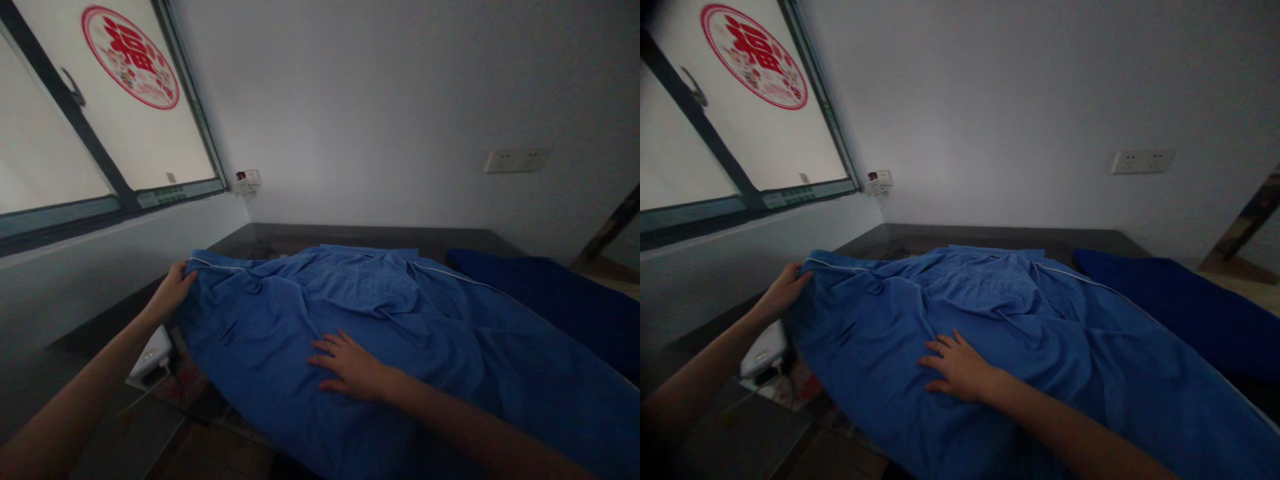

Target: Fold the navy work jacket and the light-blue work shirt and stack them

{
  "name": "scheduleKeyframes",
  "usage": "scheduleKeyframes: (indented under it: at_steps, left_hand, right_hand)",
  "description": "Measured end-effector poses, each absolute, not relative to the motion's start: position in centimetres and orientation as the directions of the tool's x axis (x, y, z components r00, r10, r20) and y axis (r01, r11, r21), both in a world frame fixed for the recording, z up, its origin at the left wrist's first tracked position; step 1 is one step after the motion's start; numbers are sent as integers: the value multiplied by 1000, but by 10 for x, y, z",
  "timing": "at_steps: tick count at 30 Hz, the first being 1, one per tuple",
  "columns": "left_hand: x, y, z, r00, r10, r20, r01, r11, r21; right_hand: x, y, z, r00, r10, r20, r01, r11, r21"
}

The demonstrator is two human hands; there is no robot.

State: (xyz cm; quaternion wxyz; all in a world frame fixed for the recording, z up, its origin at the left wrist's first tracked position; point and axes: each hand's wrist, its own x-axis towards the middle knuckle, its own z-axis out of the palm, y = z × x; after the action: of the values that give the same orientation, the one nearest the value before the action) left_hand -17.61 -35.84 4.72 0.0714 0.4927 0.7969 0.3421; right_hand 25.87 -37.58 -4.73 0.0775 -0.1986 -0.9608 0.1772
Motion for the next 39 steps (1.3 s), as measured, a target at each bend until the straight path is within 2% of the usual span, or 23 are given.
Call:
scheduleKeyframes:
  at_steps: [2, 4, 6, 9, 10, 12, 14, 17, 20, 25, 29, 32, 35, 39]
  left_hand:
    - [-145, -362, 57, -411, 835, 364, 805, 145, 576]
    - [-107, -369, 61, -253, 875, 414, 843, -11, 538]
    - [-67, -379, 60, -112, 911, 398, 858, -114, 501]
    - [-13, -398, 49, 190, 945, 265, 828, -300, 475]
    - [2, -407, 44, 321, 927, 194, 802, -375, 465]
    - [26, -424, 33, 560, 826, 58, 721, -521, 458]
    - [43, -442, 23, 710, 703, -43, 639, -617, 460]
    - [53, -463, 10, 800, 582, -148, 579, -681, 449]
    - [44, -474, 5, 800, 574, -177, 588, -691, 420]
    - [-20, -481, 4, 598, 795, -99, 772, -539, 337]
    - [-78, -484, -10, 394, 919, -23, 892, -376, 250]
    - [-98, -483, -25, 306, 952, -8, 913, -292, 284]
    - [-101, -477, -38, 237, 971, -15, 914, -218, 343]
    - [-98, -470, -34, 110, 994, 3, 891, -100, 442]
  right_hand:
    - [256, -378, -56, -916, 397, 59, 346, 856, -383]
    - [256, -378, -60, -910, 408, 75, 339, 836, -432]
    - [258, -373, -62, -868, 476, 144, 331, 770, -545]
    - [263, -356, -61, -675, 700, 234, 268, 528, -806]
    - [266, -349, -59, -593, 778, 207, 219, 403, -889]
    - [272, -338, -56, -459, 886, 65, 102, 126, -987]
    - [279, -331, -53, -405, 908, -103, 14, -106, -994]
    - [284, -330, -53, -429, 878, -212, -13, -241, -970]
    - [285, -333, -57, -499, 847, -182, 20, -199, -980]
    - [283, -334, -58, -603, 789, -115, 91, -76, -993]
    - [282, -336, -52, -671, 732, -121, 115, -59, -992]
    - [281, -340, -48, -714, 681, -164, 166, -63, -984]
    - [280, -345, -46, -788, 566, -243, 297, 4, -955]
    - [281, -351, -39, -835, 444, -325, 395, 72, -916]
